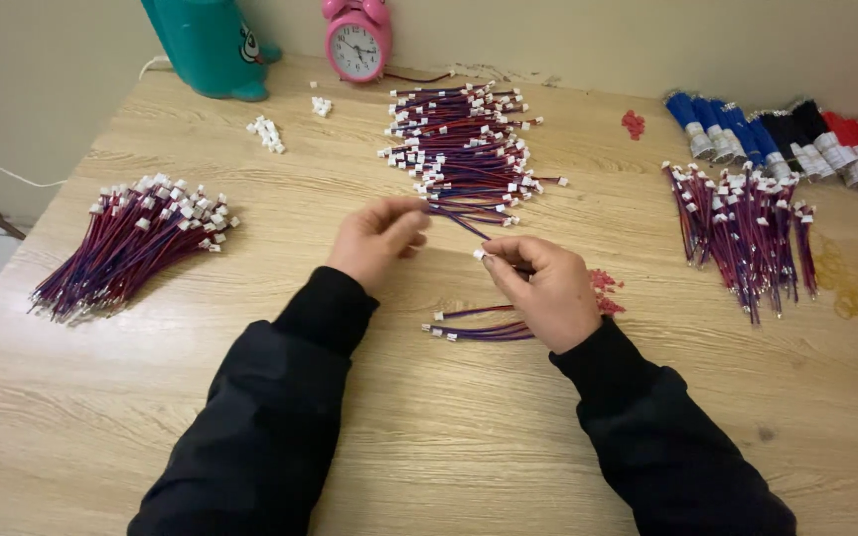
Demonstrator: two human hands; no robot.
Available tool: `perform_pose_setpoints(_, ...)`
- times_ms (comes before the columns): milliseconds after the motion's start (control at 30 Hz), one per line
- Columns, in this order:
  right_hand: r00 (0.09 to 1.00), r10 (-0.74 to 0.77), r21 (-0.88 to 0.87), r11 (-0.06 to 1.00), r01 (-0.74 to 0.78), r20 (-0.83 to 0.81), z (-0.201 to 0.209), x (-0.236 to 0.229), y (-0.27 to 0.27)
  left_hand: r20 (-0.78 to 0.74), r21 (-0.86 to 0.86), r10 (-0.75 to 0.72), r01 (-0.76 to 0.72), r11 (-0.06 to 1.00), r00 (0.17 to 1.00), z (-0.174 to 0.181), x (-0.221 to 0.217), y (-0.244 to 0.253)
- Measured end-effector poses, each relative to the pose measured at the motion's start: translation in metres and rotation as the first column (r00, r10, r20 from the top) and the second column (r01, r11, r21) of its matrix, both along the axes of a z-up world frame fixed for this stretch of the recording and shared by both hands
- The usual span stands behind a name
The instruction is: The person assembles wire harnesses by hand, inserting small white plastic connectors onto the ends of short, multi-colored wires. The person repeatedly picks up wires and connectors from piles on the table, attaches them, and places the finished harnesses into a growing stack.
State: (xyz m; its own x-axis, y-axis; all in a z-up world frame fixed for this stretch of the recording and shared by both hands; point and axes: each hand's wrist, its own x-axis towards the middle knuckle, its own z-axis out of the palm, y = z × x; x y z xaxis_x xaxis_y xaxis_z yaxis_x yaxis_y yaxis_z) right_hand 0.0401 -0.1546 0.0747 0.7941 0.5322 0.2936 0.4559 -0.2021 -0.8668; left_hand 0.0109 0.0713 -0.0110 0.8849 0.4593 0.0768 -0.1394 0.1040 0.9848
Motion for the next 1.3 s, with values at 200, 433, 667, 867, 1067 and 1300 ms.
perform_pose_setpoints(200, 0.999, 0.003, -0.031, 1.000, -0.002, 0.042, -0.001, -0.001, 0.001, -0.095, -0.053, -0.200, 0.196, 0.979, 0.975, 0.014, -0.014, -0.055)
perform_pose_setpoints(433, 0.997, 0.017, -0.050, 0.999, -0.013, 0.081, -0.005, -0.001, 0.002, -0.089, -0.118, -0.198, 0.187, 0.975, 0.976, 0.003, -0.012, -0.055)
perform_pose_setpoints(667, 0.998, -0.045, -0.084, 0.995, 0.050, 0.053, -0.011, -0.001, 0.001, -0.142, -0.139, -0.217, 0.197, 0.970, 0.966, 0.000, -0.010, -0.063)
perform_pose_setpoints(867, 0.974, 0.038, -0.220, 0.975, 0.013, 0.224, -0.010, -0.013, 0.005, -0.339, 0.449, 0.013, 0.150, 0.881, 0.941, 0.022, 0.000, -0.008)
perform_pose_setpoints(1067, 0.851, 0.294, -0.398, 0.911, -0.111, 0.436, -0.019, -0.016, -0.001, -0.287, 0.842, 0.401, 0.029, 0.539, 0.870, 0.015, 0.007, 0.025)
perform_pose_setpoints(1300, 0.791, 0.354, -0.410, 0.901, -0.144, 0.499, -0.013, -0.025, -0.020, -0.349, 0.879, 0.385, 0.156, 0.451, 0.854, 0.048, 0.006, 0.005)
